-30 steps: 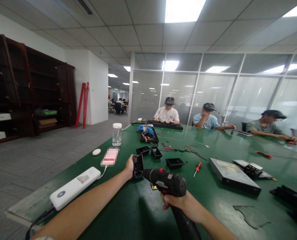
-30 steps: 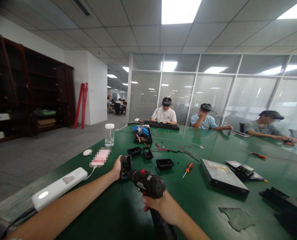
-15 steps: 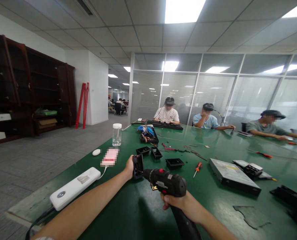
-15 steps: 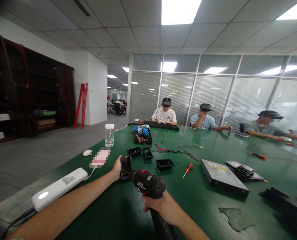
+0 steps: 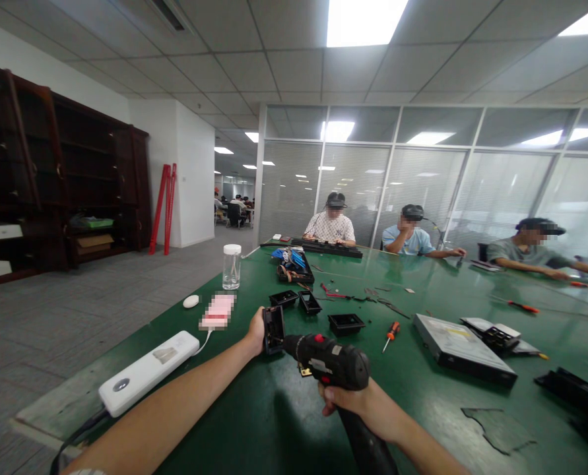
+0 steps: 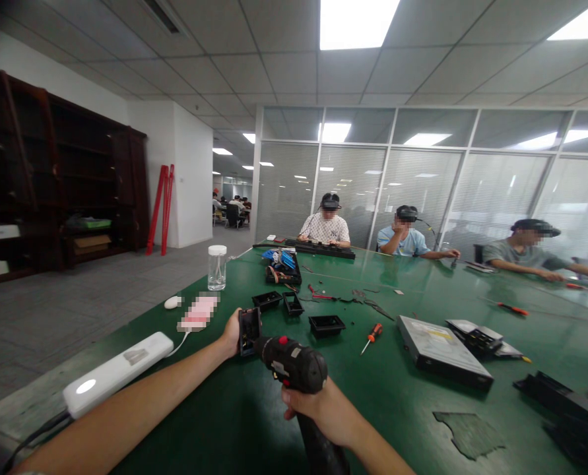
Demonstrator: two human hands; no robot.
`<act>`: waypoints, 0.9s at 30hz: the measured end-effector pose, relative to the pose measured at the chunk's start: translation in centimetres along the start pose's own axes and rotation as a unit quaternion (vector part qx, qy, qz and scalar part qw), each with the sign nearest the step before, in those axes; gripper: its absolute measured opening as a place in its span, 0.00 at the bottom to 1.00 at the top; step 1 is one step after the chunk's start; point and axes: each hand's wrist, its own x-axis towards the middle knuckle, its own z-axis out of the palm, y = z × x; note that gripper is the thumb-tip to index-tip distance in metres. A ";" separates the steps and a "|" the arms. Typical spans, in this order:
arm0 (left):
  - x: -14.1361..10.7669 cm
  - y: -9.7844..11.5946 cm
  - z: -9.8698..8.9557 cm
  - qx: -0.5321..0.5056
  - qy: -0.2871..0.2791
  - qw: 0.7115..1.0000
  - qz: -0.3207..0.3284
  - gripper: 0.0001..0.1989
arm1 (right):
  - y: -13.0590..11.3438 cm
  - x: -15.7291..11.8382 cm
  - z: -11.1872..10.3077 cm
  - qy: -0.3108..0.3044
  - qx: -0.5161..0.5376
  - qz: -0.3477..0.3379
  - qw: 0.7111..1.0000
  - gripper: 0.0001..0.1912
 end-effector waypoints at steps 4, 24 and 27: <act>0.0 0.0 0.0 0.005 -0.027 0.999 0.022 0.15 | 0.0 0.0 0.1 -0.001 0.009 -0.006 1.000 0.19; 0.0 -0.1 -0.1 0.009 -0.024 0.999 0.023 0.15 | 0.1 0.0 0.0 -0.007 0.017 -0.009 1.000 0.18; 0.1 -0.1 -0.2 0.007 -0.023 0.999 0.027 0.15 | 0.2 0.0 -0.1 -0.007 0.009 -0.005 1.000 0.19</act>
